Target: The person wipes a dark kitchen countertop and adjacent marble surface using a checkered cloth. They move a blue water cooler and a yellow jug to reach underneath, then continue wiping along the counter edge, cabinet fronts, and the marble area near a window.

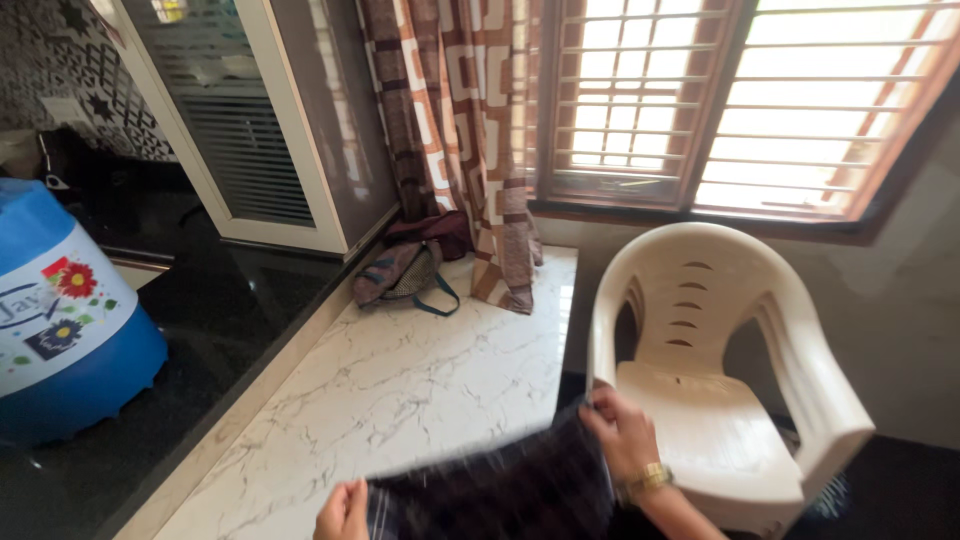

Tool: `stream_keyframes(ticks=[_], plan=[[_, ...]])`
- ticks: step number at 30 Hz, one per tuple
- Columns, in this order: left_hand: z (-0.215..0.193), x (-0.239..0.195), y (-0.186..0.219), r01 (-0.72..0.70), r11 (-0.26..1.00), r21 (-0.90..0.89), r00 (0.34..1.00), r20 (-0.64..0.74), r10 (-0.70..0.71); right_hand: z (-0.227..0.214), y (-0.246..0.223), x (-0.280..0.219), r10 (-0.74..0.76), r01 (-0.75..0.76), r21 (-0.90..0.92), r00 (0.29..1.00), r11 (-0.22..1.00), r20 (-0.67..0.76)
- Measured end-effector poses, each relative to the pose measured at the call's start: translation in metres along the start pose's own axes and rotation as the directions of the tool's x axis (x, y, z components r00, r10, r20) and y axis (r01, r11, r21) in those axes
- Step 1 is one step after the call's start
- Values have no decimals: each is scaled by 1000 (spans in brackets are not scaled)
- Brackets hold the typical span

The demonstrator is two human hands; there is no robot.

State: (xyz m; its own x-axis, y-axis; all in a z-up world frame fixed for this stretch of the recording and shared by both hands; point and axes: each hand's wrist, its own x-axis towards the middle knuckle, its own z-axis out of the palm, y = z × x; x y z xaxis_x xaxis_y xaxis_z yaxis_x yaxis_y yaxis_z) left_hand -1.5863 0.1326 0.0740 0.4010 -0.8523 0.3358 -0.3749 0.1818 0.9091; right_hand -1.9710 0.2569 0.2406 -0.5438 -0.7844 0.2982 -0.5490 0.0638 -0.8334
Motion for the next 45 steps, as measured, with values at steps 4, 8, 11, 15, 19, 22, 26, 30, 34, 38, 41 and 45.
stream_keyframes(ticks=[4, 8, 11, 15, 19, 22, 26, 30, 34, 38, 41, 45], plan=[[62, 42, -12, 81, 996, 44, 996, 31, -82, 52, -7, 90, 10, -1, 127, 997, 992, -77], [126, 51, -54, 70, 992, 103, 971, 219, -91, 114, 46, 106, -35, 35, 2, 999, 999, -1], [160, 41, -103, -8, 994, 111, 665, 743, -78, 158, 114, 119, 77, -20, -243, 971, 970, 227], [195, 60, -145, 103, 962, 252, 455, 848, -271, 250, 177, 181, 308, -177, -388, 901, 905, 306], [213, 103, -124, -119, 970, 213, 821, 570, -25, 384, 187, 207, 182, -71, -271, 894, 960, 410], [250, 166, -66, -112, 892, 439, 842, 518, -149, 448, 186, 207, -354, 481, -125, 775, 868, 524], [327, 247, 14, -92, 599, 795, 750, 451, -484, 469, 205, 252, -753, 889, -23, 401, 458, 523], [399, 323, 25, -334, 360, 871, 698, 486, -526, 454, 254, 330, -883, 968, -170, 237, 182, 405], [431, 372, -22, -516, 271, 813, 791, 573, -213, 450, 307, 379, -663, 928, -146, 350, 344, 662], [431, 414, -34, -518, 494, 698, 823, 564, 66, 477, 329, 373, -895, 920, -254, 363, 299, 261], [425, 444, 6, -382, 637, 670, 875, 484, 17, 495, 332, 374, -881, 915, -235, 386, 328, 272], [427, 472, 74, -270, 732, 626, 957, 258, 132, 507, 331, 400, -861, 922, -205, 382, 330, 335]])
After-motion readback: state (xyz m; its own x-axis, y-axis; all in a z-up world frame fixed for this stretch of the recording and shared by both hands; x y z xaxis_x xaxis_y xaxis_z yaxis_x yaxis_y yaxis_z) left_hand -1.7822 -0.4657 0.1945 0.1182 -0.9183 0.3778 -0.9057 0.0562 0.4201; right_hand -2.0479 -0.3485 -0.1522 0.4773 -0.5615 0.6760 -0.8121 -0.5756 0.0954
